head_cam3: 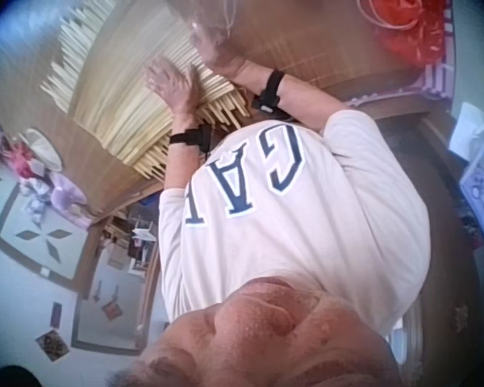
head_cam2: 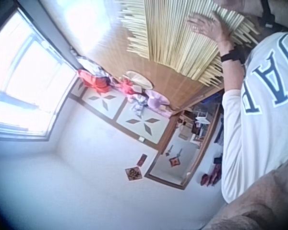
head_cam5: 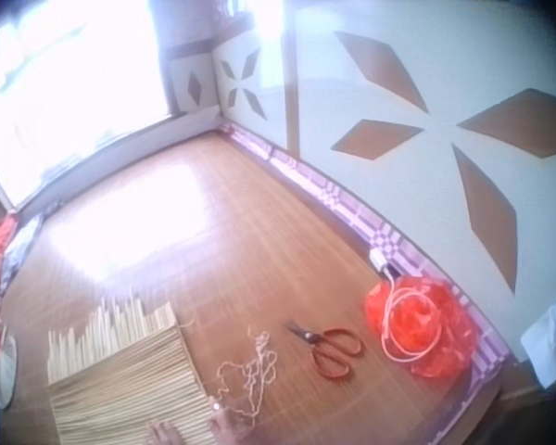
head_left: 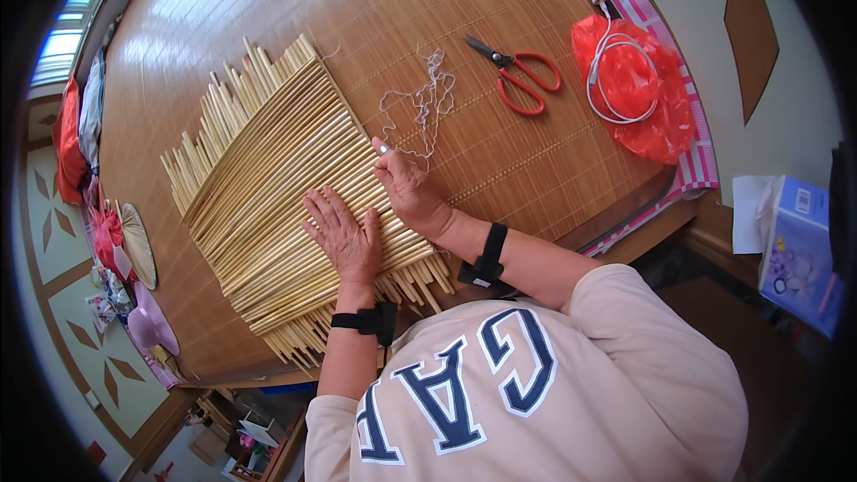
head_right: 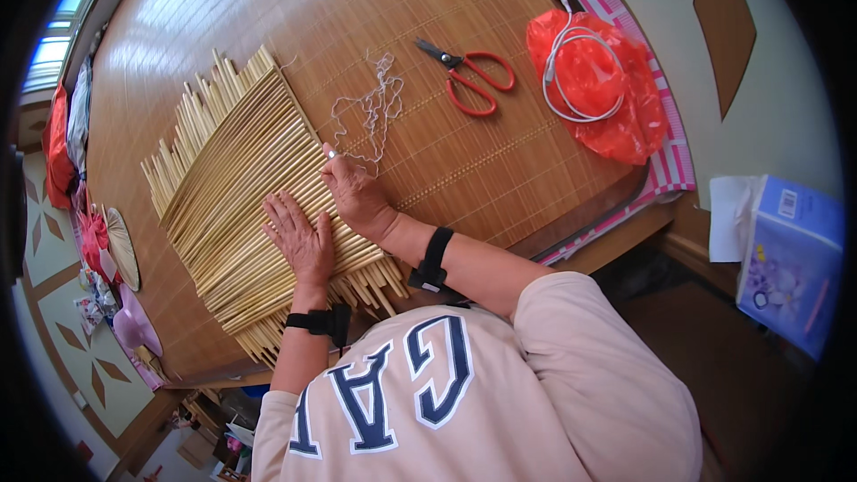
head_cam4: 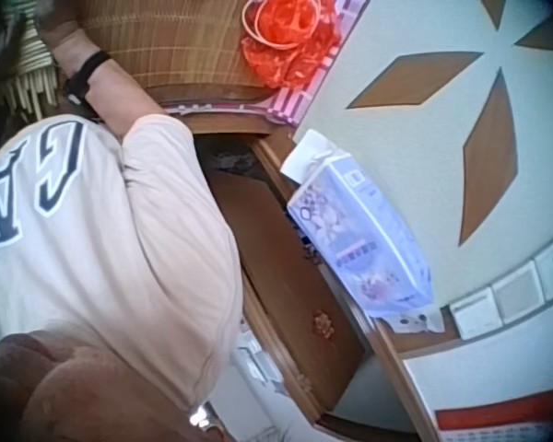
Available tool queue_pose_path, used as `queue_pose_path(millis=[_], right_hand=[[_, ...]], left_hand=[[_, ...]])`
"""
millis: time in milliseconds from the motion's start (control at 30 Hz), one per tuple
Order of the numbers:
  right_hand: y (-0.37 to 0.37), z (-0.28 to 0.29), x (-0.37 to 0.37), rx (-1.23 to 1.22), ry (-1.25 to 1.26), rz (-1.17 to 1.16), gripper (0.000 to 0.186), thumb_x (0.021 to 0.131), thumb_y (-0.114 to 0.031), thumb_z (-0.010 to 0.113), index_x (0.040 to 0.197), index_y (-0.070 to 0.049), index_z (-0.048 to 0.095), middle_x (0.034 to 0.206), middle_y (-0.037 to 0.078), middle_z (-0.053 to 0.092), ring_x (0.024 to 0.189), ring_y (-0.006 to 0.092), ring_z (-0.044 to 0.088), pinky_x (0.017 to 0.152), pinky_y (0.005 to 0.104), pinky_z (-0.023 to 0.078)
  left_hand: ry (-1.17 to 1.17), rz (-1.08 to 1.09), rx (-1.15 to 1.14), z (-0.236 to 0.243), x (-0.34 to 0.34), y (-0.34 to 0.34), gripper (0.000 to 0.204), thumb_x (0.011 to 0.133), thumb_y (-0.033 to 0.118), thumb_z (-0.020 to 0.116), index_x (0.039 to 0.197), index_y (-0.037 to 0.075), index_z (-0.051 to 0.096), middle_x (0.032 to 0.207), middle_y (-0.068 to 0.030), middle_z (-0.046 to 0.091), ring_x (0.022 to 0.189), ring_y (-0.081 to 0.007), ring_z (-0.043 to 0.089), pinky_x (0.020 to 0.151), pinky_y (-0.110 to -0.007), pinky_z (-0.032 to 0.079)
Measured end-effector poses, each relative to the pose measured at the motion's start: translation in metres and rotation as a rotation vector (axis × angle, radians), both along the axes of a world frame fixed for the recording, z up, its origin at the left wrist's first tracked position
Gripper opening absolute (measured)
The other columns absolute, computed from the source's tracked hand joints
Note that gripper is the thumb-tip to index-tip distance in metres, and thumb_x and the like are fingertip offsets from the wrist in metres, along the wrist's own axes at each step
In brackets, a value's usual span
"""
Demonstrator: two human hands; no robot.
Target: Weaving a mat using long wooden or bamboo sticks and thread.
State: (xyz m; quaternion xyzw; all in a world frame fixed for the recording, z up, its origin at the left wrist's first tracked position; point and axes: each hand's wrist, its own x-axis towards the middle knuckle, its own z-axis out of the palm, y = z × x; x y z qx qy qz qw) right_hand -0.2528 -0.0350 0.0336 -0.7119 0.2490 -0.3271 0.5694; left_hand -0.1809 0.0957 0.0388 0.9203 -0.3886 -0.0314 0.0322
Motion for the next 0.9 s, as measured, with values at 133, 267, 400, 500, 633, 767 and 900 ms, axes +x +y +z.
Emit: queue_pose_path(millis=[133,267,400,500,633,767,900], right_hand=[[0.003,-0.005,0.008,-0.083,0.005,-0.047,0.008,0.087,-0.007,0.051,0.09,-0.002,0.046,0.117,0.022,0.052,0.093,0.0348,0.053,0.079,0.0363,0.043],[0.002,-0.003,0.012,-0.244,0.009,-0.086,0.008,0.085,-0.006,0.051,0.09,-0.001,0.047,0.115,0.021,0.053,0.092,0.035,0.052,0.08,0.0383,0.042],[0.001,0.008,0.011,-0.193,0.036,0.006,0.008,0.084,-0.005,0.05,0.09,0.0,0.047,0.123,0.026,0.046,0.11,0.039,0.045,0.091,0.0404,0.039],[0.007,-0.002,0.008,-0.47,0.104,0.041,0.009,0.081,-0.004,0.049,0.089,0.001,0.047,0.128,0.029,0.039,0.122,0.0407,0.035,0.1,0.0413,0.034],[0.006,-0.007,0.011,-0.611,0.179,0.087,0.013,0.077,-0.005,0.047,0.087,0.003,0.047,0.131,0.031,0.034,0.127,0.0408,0.03,0.104,0.0425,0.03],[0.006,-0.009,0.007,-0.632,0.205,0.093,0.012,0.078,-0.005,0.046,0.087,0.003,0.047,0.131,0.031,0.035,0.127,0.0403,0.031,0.104,0.042,0.031],[0.005,-0.011,0.008,-0.651,0.225,0.081,0.012,0.079,-0.003,0.044,0.089,0.003,0.048,0.131,0.03,0.036,0.127,0.0395,0.031,0.103,0.0405,0.032]], left_hand=[[0.0,-0.002,0.004,-0.001,0.0,0.001,0.077,0.087,0.046,0.042,0.14,-0.001,0.013,0.146,-0.0224,0.008,0.136,-0.0361,0.002,0.106,-0.053,0.0],[-0.01,-0.003,0.017,-0.001,-0.001,0.001,0.076,0.087,0.046,0.041,0.139,-0.001,0.013,0.146,-0.0228,0.008,0.136,-0.0363,0.002,0.106,-0.053,0.0],[0.003,0.006,0.035,0.002,0.0,0.001,0.076,0.087,0.046,0.042,0.139,-0.001,0.014,0.145,-0.0232,0.008,0.136,-0.0366,0.002,0.106,-0.053,0.0],[0.005,0.004,0.039,0.004,0.001,0.0,0.076,0.087,0.045,0.042,0.139,-0.001,0.014,0.145,-0.0229,0.007,0.136,-0.0361,0.002,0.106,-0.052,0.0],[0.052,0.003,0.006,0.008,0.001,0.001,0.071,0.088,0.042,0.042,0.14,0.0,0.015,0.146,-0.0222,0.008,0.136,-0.0351,0.002,0.107,-0.051,0.0],[0.084,-0.059,-0.055,0.021,0.011,0.004,0.058,0.089,0.03,0.045,0.137,0.004,0.027,0.143,-0.0209,0.022,0.134,-0.0341,0.015,0.106,-0.048,0.013],[0.198,-0.024,-0.211,0.018,0.053,0.011,0.047,0.091,0.019,0.042,0.135,0.004,0.033,0.141,-0.0198,0.027,0.132,-0.0348,0.021,0.104,-0.048,0.017]])
